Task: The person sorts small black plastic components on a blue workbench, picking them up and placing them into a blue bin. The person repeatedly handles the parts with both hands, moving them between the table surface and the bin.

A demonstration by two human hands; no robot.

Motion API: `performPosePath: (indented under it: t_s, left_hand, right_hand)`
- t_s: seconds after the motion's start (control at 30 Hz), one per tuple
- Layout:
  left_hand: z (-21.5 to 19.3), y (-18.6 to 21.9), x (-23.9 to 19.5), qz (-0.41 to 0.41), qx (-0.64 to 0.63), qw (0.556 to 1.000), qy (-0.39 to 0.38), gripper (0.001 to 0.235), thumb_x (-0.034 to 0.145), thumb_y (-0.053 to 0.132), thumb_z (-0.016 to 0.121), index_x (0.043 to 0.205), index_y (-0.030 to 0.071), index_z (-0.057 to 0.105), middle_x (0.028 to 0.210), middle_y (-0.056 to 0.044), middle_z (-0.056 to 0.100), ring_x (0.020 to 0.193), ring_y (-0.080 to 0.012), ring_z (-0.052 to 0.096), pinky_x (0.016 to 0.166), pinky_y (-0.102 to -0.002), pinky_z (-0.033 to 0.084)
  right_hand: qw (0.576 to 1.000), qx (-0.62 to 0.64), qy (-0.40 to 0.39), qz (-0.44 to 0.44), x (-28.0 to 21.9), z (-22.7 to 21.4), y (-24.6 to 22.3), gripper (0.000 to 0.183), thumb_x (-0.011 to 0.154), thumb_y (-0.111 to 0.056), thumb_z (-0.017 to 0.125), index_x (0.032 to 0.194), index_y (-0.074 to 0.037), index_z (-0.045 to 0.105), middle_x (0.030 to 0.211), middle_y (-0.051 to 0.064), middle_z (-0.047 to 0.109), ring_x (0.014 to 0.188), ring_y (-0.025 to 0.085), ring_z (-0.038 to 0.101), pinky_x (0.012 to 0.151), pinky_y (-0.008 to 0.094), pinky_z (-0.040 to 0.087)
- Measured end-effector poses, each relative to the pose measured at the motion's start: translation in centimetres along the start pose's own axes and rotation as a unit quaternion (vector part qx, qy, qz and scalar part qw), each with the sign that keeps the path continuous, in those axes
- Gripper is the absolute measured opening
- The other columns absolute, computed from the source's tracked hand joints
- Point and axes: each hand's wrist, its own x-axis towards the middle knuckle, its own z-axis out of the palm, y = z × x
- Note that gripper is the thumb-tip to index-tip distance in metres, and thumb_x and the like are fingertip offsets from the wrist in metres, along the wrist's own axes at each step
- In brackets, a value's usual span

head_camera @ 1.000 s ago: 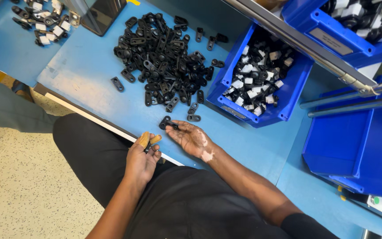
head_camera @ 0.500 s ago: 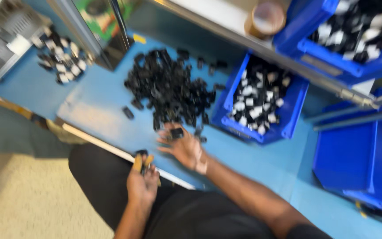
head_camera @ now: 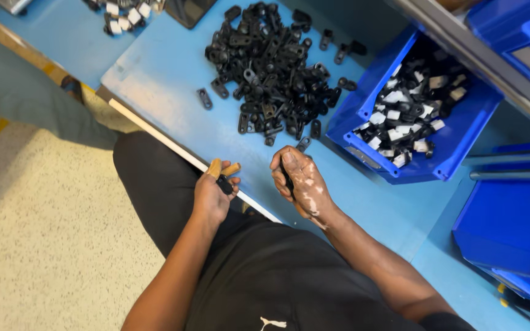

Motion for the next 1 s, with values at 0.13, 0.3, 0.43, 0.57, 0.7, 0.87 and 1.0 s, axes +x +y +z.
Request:
performPosePath:
  t_s: [0.13,0.3,0.43,0.57,0.7,0.87,1.0]
  left_hand:
    - [-0.7,-0.3,-1.5,0.002,0.000,1.000,-0.014,0.034,0.102,0.040,0.056,0.113,0.008,0.063,0.111,-0.014,0.071,0.085,-0.0210,0.062,0.074,-0.035,0.051]
    - [-0.4,1.6,-2.1,0.025,-0.029,0.998,-0.043,0.035,0.102,0.040,0.056,0.113,0.007,0.062,0.112,-0.016,0.071,0.086,-0.0211,0.062,0.075,-0.035,0.051]
    - [0.8,2.5,-3.1,0.025,-0.039,0.996,-0.071,0.040,0.102,0.045,0.054,0.116,0.008,0.062,0.117,-0.015,0.070,0.089,-0.0206,0.062,0.079,-0.037,0.053]
    - [2.9,1.2,-4.4,-0.032,-0.023,0.987,-0.154,0.049,0.100,0.053,0.051,0.118,0.009,0.062,0.116,-0.011,0.068,0.094,-0.0215,0.064,0.081,-0.040,0.056]
    - [5.0,-1.0,-4.1,-0.172,-0.070,0.949,-0.255,0.057,0.091,0.060,0.047,0.117,0.013,0.066,0.110,-0.006,0.068,0.095,-0.0216,0.067,0.076,-0.042,0.058]
    - [3.6,-1.8,-3.8,-0.129,-0.049,0.975,-0.175,0.037,0.098,0.051,0.062,0.091,0.015,0.062,0.110,-0.013,0.070,0.082,-0.0232,0.061,0.066,-0.034,0.051]
    - [1.0,-1.1,-3.0,-0.118,-0.035,0.985,-0.120,0.036,0.095,0.046,0.065,0.079,0.015,0.056,0.107,-0.011,0.073,0.080,-0.0209,0.061,0.065,-0.033,0.051]
  right_hand:
    - [0.998,-0.011,0.041,0.041,-0.6,-1.4,2.1,0.042,0.108,-0.045,0.047,0.099,-0.005,0.056,0.070,-0.001,0.047,0.055,0.006,0.040,0.045,0.022,0.032]
    - [0.999,-0.027,0.039,0.023,-0.2,-1.9,1.7,0.042,0.109,-0.044,0.045,0.100,-0.005,0.056,0.071,0.000,0.049,0.055,0.007,0.041,0.045,0.022,0.033]
    - [0.998,-0.027,0.050,0.014,-0.2,-1.4,1.3,0.040,0.110,-0.042,0.044,0.101,-0.005,0.056,0.071,0.000,0.050,0.055,0.007,0.041,0.045,0.022,0.033]
    - [0.991,-0.120,0.057,-0.037,-0.6,-0.5,2.3,0.037,0.110,-0.039,0.046,0.110,-0.004,0.057,0.079,0.002,0.056,0.065,0.011,0.052,0.056,0.024,0.043]
    - [0.945,-0.288,-0.012,-0.158,-0.8,-1.1,4.6,0.033,0.113,-0.035,0.048,0.118,-0.004,0.060,0.106,0.009,0.062,0.099,0.022,0.067,0.087,0.035,0.055]
    - [0.973,0.194,0.072,-0.101,-0.1,-5.0,8.1,0.034,0.114,-0.030,0.053,0.127,0.001,0.062,0.118,0.012,0.062,0.117,0.025,0.059,0.107,0.042,0.050]
    - [0.910,0.377,0.160,0.069,0.3,-7.5,8.9,0.037,0.105,-0.031,0.052,0.123,0.000,0.061,0.114,0.013,0.066,0.113,0.030,0.064,0.106,0.047,0.052]
